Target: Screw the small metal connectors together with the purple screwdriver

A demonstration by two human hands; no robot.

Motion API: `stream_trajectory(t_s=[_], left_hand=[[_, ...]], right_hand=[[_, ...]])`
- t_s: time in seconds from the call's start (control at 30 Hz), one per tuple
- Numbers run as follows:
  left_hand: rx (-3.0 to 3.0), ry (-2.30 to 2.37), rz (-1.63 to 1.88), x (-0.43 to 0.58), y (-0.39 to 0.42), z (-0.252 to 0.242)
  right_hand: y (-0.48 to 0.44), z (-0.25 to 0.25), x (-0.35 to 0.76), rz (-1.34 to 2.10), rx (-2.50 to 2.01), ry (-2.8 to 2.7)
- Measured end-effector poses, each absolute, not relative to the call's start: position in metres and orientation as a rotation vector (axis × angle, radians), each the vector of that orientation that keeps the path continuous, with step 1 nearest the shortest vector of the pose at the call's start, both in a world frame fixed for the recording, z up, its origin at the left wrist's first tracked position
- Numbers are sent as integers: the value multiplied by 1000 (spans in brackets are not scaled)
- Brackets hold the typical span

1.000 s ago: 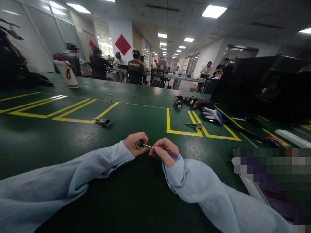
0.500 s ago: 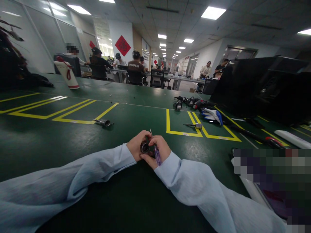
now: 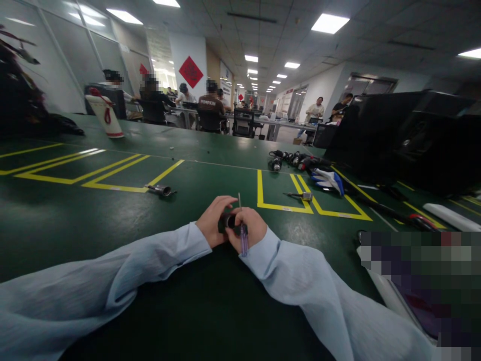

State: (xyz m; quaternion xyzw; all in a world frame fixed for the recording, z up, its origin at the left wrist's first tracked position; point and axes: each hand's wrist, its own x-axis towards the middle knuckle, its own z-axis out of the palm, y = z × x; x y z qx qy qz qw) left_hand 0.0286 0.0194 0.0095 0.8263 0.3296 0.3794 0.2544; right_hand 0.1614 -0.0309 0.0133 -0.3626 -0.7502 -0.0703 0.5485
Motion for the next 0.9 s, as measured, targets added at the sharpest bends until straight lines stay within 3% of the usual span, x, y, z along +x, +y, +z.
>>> stream_trajectory(t_s=[0.17, 0.4, 0.57, 0.7, 0.9], left_hand=[[2744, 924, 1197, 1, 27, 23], [2993, 1344, 1187, -84, 80, 28], [2874, 1690, 844, -138, 120, 28], [2812, 1559, 571, -139, 135, 27], [2792, 1443, 452, -124, 138, 34]], right_hand=[[0, 16, 205, -414, -947, -1690], [32, 16, 286, -590, -1469, -1646], [37, 11, 309, -582, -1702, -1608], [41, 7, 310, -551, -1826, -1639], [40, 3, 304, -526, -1918, -1674]])
